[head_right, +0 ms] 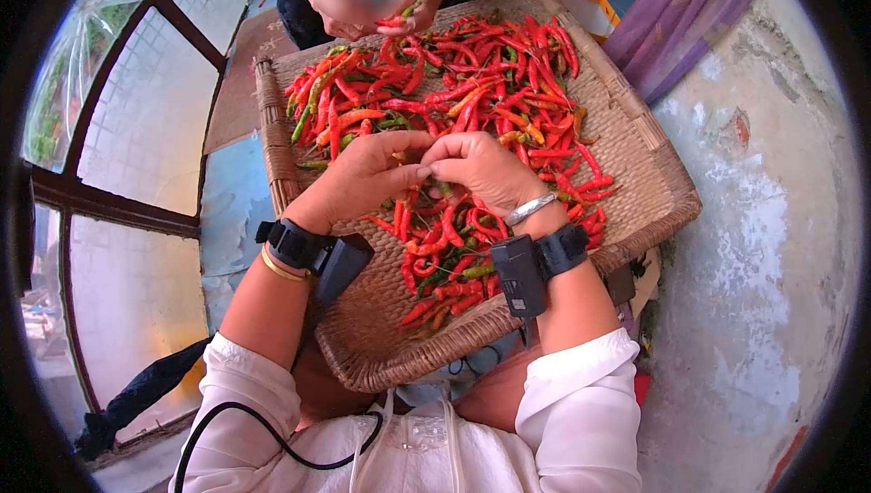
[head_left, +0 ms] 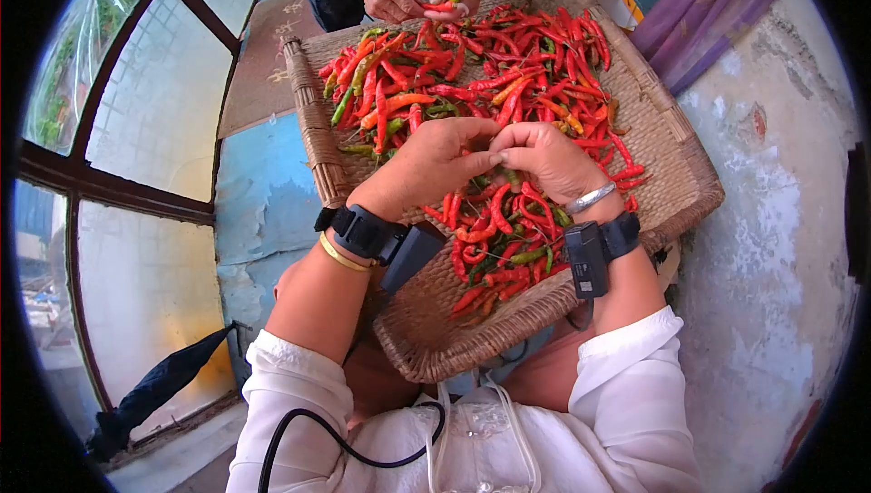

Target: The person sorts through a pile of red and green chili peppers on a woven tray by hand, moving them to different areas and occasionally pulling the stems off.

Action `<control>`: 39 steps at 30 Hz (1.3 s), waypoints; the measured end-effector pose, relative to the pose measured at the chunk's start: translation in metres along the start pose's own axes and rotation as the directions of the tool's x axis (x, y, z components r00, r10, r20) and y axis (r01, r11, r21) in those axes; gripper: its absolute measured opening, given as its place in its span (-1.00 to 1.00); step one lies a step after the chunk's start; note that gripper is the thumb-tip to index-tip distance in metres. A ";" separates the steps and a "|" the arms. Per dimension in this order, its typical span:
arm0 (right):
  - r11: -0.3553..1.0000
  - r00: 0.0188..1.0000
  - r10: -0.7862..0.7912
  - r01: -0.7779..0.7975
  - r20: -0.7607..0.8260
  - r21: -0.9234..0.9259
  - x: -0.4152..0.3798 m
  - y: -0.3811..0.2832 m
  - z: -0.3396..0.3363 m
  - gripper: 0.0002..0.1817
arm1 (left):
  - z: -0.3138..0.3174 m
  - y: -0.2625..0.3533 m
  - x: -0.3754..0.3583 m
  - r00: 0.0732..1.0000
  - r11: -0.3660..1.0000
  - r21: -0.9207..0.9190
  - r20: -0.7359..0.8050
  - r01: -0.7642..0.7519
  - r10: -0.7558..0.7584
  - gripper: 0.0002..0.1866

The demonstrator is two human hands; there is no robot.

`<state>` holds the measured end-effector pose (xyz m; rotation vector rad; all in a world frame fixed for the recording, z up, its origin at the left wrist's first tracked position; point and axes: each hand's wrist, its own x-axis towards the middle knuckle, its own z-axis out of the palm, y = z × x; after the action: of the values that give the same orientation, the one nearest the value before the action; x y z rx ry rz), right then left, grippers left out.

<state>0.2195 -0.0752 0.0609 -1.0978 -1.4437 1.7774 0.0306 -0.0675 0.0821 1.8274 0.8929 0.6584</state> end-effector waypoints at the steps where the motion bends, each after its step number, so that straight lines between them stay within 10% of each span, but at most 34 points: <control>1: 0.991 1.000 0.009 -0.007 -0.012 0.130 -0.001 -0.004 0.000 -0.85 | -0.004 0.000 -0.001 0.998 0.998 0.044 0.052 0.032 -0.035 -0.76; 3: 0.966 1.000 0.022 -0.016 -0.020 0.257 -0.004 -0.011 -0.002 -0.83 | -0.009 -0.001 -0.003 0.999 0.996 0.087 0.033 0.023 -0.026 -0.79; 14: 0.898 0.911 -0.026 -0.160 -0.412 -0.410 0.015 0.021 -0.049 -0.82 | -0.057 -0.013 -0.022 0.929 0.795 0.599 -0.341 0.094 0.147 -0.76; 17: 0.435 0.822 -0.478 -0.083 -0.309 -0.896 0.024 0.028 -0.055 -0.78 | -0.049 -0.006 -0.019 0.922 0.772 0.627 -0.353 0.106 0.160 -0.75; 25: -0.207 0.845 -0.530 -0.049 0.070 -0.977 0.064 0.028 -0.049 -0.57 | -0.028 0.006 -0.006 0.972 0.810 0.582 -0.221 0.069 0.076 -0.79; 33: -0.071 0.959 -0.209 -0.209 -0.190 -0.975 0.080 0.023 -0.042 -0.73 | -0.019 0.000 0.000 0.991 0.784 0.620 -0.113 0.016 0.069 -0.80; 39: -0.078 0.960 -0.264 -0.113 -0.089 -0.991 0.046 0.036 -0.039 -0.91 | -0.011 -0.001 0.003 0.998 0.775 0.632 -0.037 -0.020 0.056 -0.81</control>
<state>0.2332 -0.0260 0.0124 -1.7171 -2.6222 -0.0680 0.0236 -0.0588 0.0857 2.4407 1.2192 0.4547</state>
